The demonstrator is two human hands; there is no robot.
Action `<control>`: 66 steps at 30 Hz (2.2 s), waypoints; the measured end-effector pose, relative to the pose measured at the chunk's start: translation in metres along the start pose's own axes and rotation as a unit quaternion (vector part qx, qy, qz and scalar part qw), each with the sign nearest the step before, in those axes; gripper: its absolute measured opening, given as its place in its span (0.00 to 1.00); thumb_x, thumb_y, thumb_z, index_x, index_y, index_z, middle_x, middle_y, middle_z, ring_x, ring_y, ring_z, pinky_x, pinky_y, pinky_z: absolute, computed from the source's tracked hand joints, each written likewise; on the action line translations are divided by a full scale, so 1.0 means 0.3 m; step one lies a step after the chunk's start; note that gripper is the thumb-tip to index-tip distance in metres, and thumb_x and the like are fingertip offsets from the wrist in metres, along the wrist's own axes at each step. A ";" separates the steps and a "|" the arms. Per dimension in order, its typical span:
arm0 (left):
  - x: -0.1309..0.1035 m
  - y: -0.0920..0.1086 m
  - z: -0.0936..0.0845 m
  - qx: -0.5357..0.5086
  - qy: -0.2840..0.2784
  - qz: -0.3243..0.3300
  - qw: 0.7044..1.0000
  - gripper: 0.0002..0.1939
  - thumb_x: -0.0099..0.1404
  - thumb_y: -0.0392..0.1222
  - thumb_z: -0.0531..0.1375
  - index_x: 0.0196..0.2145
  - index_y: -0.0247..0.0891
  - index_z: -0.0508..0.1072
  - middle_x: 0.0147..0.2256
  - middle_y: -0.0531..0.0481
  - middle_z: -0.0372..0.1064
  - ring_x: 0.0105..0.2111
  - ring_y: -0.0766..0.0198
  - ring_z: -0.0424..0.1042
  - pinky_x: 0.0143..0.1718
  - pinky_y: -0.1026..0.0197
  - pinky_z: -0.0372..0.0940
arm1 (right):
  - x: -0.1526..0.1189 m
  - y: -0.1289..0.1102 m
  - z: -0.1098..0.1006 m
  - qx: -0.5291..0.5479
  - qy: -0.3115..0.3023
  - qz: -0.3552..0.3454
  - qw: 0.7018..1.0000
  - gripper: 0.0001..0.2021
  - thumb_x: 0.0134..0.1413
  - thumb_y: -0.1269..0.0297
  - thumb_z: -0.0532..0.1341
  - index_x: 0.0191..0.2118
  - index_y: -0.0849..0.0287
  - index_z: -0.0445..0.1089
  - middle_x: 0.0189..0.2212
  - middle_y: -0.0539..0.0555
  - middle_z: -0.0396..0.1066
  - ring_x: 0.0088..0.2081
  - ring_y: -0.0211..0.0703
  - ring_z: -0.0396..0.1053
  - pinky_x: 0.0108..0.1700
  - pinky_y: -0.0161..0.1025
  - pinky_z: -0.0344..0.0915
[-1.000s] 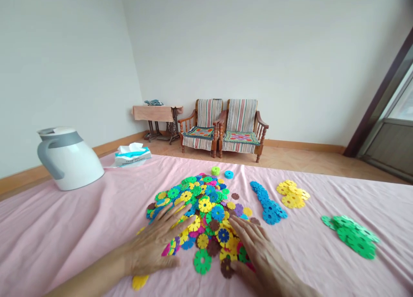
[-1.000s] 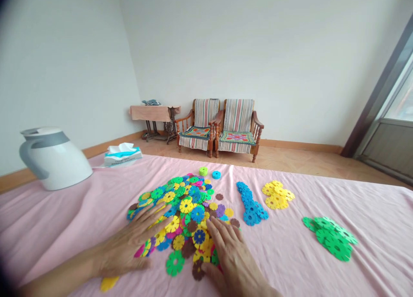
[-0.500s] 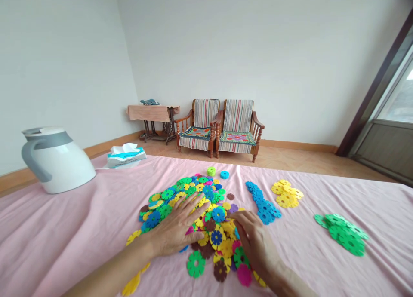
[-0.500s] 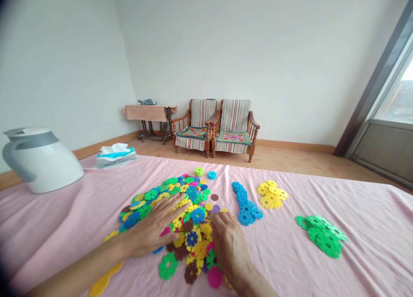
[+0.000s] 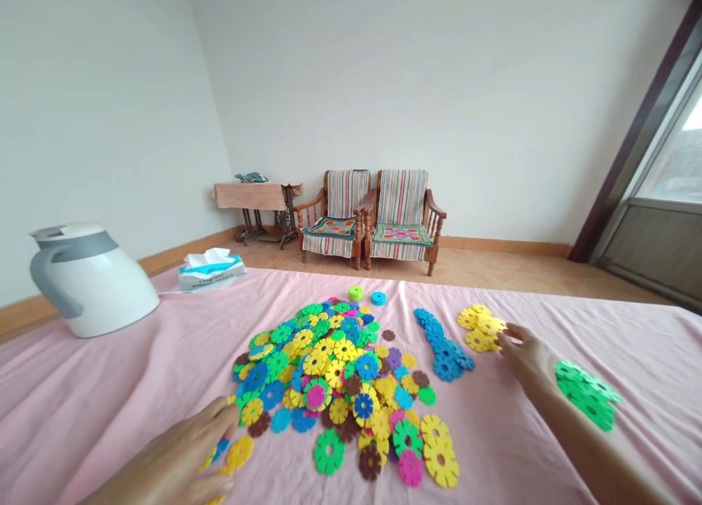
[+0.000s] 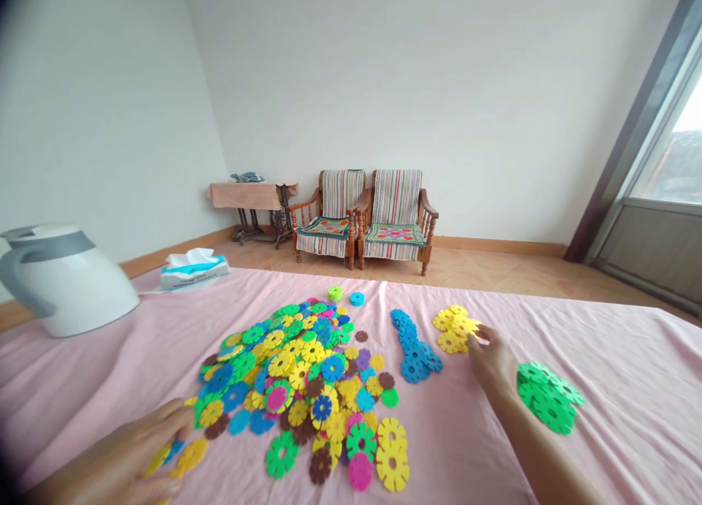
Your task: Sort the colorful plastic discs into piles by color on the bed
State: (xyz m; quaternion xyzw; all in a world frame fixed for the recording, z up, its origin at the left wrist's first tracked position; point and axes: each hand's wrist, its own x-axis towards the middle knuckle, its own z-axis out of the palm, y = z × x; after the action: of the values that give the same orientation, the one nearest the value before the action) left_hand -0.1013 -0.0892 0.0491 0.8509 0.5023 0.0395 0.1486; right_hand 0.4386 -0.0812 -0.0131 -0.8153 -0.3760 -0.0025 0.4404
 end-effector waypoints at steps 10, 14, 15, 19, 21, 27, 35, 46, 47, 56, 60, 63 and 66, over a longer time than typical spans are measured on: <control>-0.052 -0.076 -0.020 0.007 -0.005 -0.117 0.993 0.23 0.53 0.48 0.60 0.47 0.40 0.67 0.45 0.45 0.66 0.44 0.51 0.69 0.43 0.58 0.62 | -0.214 -0.130 0.001 0.084 -0.063 -0.090 0.990 0.18 0.51 0.52 0.53 0.42 0.57 0.68 0.36 0.56 0.76 0.29 0.44 0.76 0.31 0.38 0.66; -0.066 -0.079 0.004 -0.042 -0.010 -0.091 0.995 0.15 0.57 0.47 0.58 0.41 0.40 0.68 0.40 0.48 0.67 0.41 0.54 0.69 0.42 0.60 0.62 | -0.236 -0.153 0.014 0.101 -0.076 -0.118 0.985 0.16 0.53 0.53 0.53 0.42 0.56 0.68 0.36 0.54 0.76 0.30 0.44 0.75 0.32 0.38 0.68; -0.059 -0.064 0.014 -0.055 0.000 -0.084 0.995 0.12 0.58 0.44 0.57 0.39 0.40 0.68 0.39 0.49 0.67 0.39 0.56 0.70 0.41 0.61 0.62 | -0.241 -0.155 0.021 0.104 -0.078 -0.126 0.983 0.16 0.53 0.53 0.53 0.43 0.56 0.68 0.36 0.54 0.75 0.30 0.44 0.75 0.32 0.38 0.68; 0.013 0.025 0.068 -0.088 0.047 -0.067 0.993 0.07 0.57 0.38 0.55 0.35 0.39 0.66 0.35 0.52 0.66 0.30 0.62 0.68 0.32 0.63 0.62 | -0.271 -0.161 0.041 0.110 -0.078 -0.164 0.977 0.15 0.55 0.55 0.52 0.44 0.56 0.67 0.35 0.54 0.74 0.30 0.43 0.74 0.32 0.39 0.68; 0.066 0.074 0.096 -0.101 0.063 -0.052 0.991 0.08 0.56 0.37 0.55 0.35 0.39 0.66 0.35 0.53 0.65 0.25 0.65 0.66 0.31 0.63 0.61 | -0.288 -0.167 0.043 0.110 -0.084 -0.178 0.974 0.15 0.55 0.55 0.52 0.44 0.56 0.67 0.36 0.54 0.74 0.30 0.42 0.73 0.33 0.39 0.68; 0.201 0.220 0.141 -0.155 0.112 0.011 0.981 0.09 0.55 0.33 0.56 0.35 0.39 0.68 0.35 0.52 0.66 0.25 0.66 0.66 0.30 0.63 0.62 | -0.353 -0.231 0.034 0.118 -0.114 -0.212 0.963 0.13 0.57 0.58 0.52 0.42 0.57 0.69 0.34 0.54 0.72 0.29 0.41 0.71 0.32 0.38 0.67; 0.273 0.294 0.061 -0.145 0.142 0.080 0.976 0.11 0.58 0.37 0.60 0.40 0.41 0.73 0.38 0.50 0.71 0.28 0.63 0.70 0.35 0.60 0.65 | -0.483 -0.404 0.050 0.121 -0.248 -0.315 0.908 0.11 0.61 0.67 0.49 0.36 0.56 0.69 0.31 0.53 0.69 0.32 0.40 0.69 0.35 0.37 0.64; 0.352 0.209 0.166 -0.082 0.329 0.131 0.932 0.13 0.64 0.33 0.53 0.43 0.39 0.72 0.42 0.45 0.71 0.46 0.54 0.68 0.50 0.49 0.63 | -0.462 -0.626 0.180 -0.017 -0.279 -0.397 0.874 0.20 0.55 0.74 0.53 0.52 0.58 0.68 0.51 0.57 0.70 0.51 0.51 0.63 0.52 0.46 0.58; 0.352 0.201 0.170 -0.071 0.326 0.134 0.933 0.14 0.63 0.33 0.53 0.45 0.40 0.72 0.44 0.45 0.71 0.47 0.53 0.68 0.50 0.48 0.63 | -0.460 -0.632 0.193 -0.035 -0.284 -0.399 0.871 0.21 0.55 0.74 0.53 0.54 0.58 0.67 0.52 0.58 0.69 0.52 0.52 0.62 0.52 0.48 0.58; 0.361 0.194 0.170 -0.073 0.300 0.138 0.941 0.15 0.62 0.31 0.55 0.45 0.40 0.73 0.44 0.45 0.72 0.46 0.54 0.69 0.50 0.48 0.64 | -0.474 -0.629 0.205 0.017 -0.262 -0.368 0.892 0.14 0.51 0.73 0.56 0.44 0.58 0.71 0.41 0.58 0.72 0.44 0.49 0.67 0.46 0.43 0.61; 0.364 0.181 0.174 -0.084 0.302 0.139 0.939 0.13 0.62 0.32 0.55 0.42 0.39 0.74 0.41 0.46 0.73 0.44 0.54 0.70 0.48 0.49 0.64 | -0.435 -0.578 0.173 0.060 -0.231 -0.314 0.919 0.09 0.54 0.70 0.54 0.35 0.56 0.71 0.32 0.51 0.74 0.36 0.41 0.70 0.40 0.35 0.63; 0.370 0.170 0.181 -0.092 0.308 0.138 0.937 0.12 0.62 0.32 0.55 0.41 0.40 0.74 0.40 0.46 0.73 0.43 0.55 0.71 0.48 0.50 0.65 | -0.315 -0.473 0.131 0.052 -0.179 -0.240 0.953 0.11 0.54 0.61 0.53 0.32 0.56 0.72 0.29 0.51 0.74 0.31 0.41 0.71 0.34 0.35 0.64; 0.376 0.165 0.187 -0.099 0.317 0.134 0.934 0.13 0.61 0.31 0.55 0.41 0.40 0.74 0.40 0.46 0.73 0.43 0.55 0.71 0.48 0.50 0.65 | -0.149 -0.324 0.085 0.017 -0.096 -0.131 0.987 0.15 0.47 0.56 0.55 0.31 0.60 0.73 0.28 0.57 0.75 0.28 0.47 0.71 0.30 0.40 0.63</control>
State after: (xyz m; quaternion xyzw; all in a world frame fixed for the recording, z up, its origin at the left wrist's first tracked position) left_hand 0.0082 -0.0257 0.0009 0.8348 0.3981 0.3757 0.0583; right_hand 0.3382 -0.0582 0.0259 -0.7479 -0.5198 0.0242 0.4121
